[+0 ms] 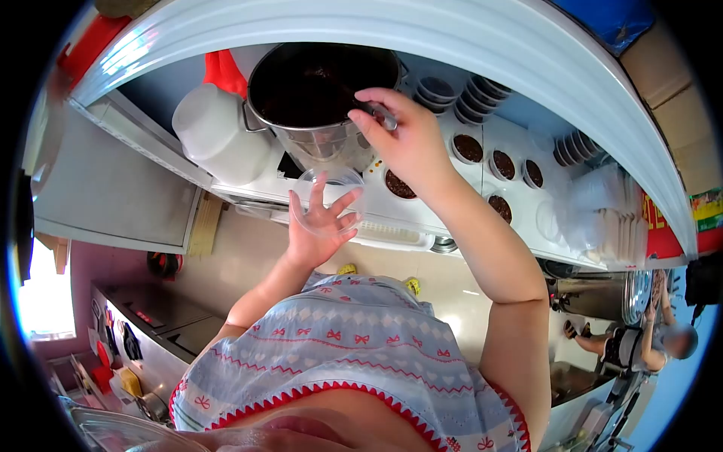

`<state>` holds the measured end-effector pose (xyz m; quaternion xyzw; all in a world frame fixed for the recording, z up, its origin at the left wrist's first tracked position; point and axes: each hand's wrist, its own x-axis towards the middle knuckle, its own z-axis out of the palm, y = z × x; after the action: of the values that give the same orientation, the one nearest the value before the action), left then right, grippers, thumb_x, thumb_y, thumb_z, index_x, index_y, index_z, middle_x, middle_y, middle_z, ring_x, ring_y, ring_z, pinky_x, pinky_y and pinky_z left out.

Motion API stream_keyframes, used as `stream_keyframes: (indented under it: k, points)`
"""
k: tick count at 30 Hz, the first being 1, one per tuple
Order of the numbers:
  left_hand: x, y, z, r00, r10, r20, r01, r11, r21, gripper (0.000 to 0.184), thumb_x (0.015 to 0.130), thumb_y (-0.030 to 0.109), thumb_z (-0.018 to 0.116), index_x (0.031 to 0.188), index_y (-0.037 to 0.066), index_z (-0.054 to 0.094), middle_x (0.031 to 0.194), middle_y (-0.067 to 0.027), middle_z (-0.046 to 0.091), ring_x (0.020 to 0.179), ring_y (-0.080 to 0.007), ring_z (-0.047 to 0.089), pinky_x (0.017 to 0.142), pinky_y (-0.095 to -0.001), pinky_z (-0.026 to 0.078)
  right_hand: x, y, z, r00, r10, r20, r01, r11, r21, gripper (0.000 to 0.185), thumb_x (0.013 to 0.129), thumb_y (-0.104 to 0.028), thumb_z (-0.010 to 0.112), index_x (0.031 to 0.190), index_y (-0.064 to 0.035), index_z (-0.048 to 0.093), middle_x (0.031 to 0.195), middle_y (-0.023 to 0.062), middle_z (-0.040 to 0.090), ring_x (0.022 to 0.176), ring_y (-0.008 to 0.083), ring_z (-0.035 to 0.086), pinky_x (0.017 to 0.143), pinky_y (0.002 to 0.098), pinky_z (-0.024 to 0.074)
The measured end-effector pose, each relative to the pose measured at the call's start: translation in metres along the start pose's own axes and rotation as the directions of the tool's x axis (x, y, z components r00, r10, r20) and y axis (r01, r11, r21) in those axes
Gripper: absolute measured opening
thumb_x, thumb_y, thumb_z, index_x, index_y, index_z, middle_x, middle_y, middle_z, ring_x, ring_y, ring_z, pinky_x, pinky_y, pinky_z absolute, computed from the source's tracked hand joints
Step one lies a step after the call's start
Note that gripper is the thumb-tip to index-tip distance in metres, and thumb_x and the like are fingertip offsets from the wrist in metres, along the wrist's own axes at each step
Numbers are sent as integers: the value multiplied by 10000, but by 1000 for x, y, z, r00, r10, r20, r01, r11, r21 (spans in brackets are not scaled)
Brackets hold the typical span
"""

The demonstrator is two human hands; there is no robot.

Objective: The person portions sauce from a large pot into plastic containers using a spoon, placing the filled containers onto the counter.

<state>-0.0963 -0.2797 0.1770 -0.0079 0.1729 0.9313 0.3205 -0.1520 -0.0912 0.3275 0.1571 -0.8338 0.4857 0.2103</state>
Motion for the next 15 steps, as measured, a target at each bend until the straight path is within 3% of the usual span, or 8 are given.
stream_keyframes:
  k: [1,5,6,7,9,10,13,15]
  points:
    - [3,2,-2,999,-25,20,26,1000,-13,667,888,784,256,1459,443,306,1464,-179,408,1069,-341,575,816,-432,553,3,4,6,998,49,-50,-41,990,137,242,911,-189,678,1113,-59,657,833,88,683,721,158,638,660,274,501]
    - [7,6,-9,991,-97,90,104,992,-74,657,887,779,284,1453,446,312,1474,-177,393,1087,-360,566,820,-440,552,18,14,21,990,143,14,-143,976,164,196,921,-150,667,1088,-48,667,927,70,692,783,120,636,679,266,503]
    - [7,9,-10,991,-101,92,108,991,-76,657,887,779,284,1453,446,312,1474,-177,393,1087,-360,566,820,-440,552,19,18,23,999,-25,-25,28,994,107,199,906,-109,667,1097,-54,664,891,68,684,733,160,636,667,287,510]
    - [6,11,-10,988,-108,107,115,991,-60,671,892,777,256,1468,434,266,1476,-180,388,1092,-366,566,833,-445,551,19,10,17,999,-24,-23,26,994,102,199,906,-109,667,1097,-54,664,891,68,684,733,160,636,667,287,510]
    - [7,15,-11,985,-112,128,120,991,-55,685,897,776,228,1484,422,221,1478,-182,383,1096,-373,565,847,-450,550,16,-13,-4,912,-372,171,408,859,-309,264,864,-58,675,1128,-62,653,826,89,653,702,239,620,654,318,519]
    - [7,17,-12,988,-112,104,115,993,-30,688,890,780,261,1477,421,250,1480,-189,376,1099,-376,559,831,-454,552,15,-17,-13,887,-374,271,453,820,-350,381,807,-21,687,1179,-68,624,827,102,625,716,288,601,635,345,517]
    - [9,19,-17,989,-118,84,121,992,-25,699,881,785,294,1472,413,274,1478,-199,372,1100,-381,552,813,-457,554,10,-26,-22,771,-516,374,632,691,-350,441,784,-19,691,1212,-70,599,882,90,623,747,278,603,637,358,508]
    - [11,19,-18,988,-123,89,127,991,-41,706,881,785,294,1475,405,269,1474,-200,375,1100,-383,551,812,-456,554,6,-29,-22,763,-484,428,636,681,-364,461,766,-38,707,1210,-73,591,903,69,613,747,262,596,638,360,498]
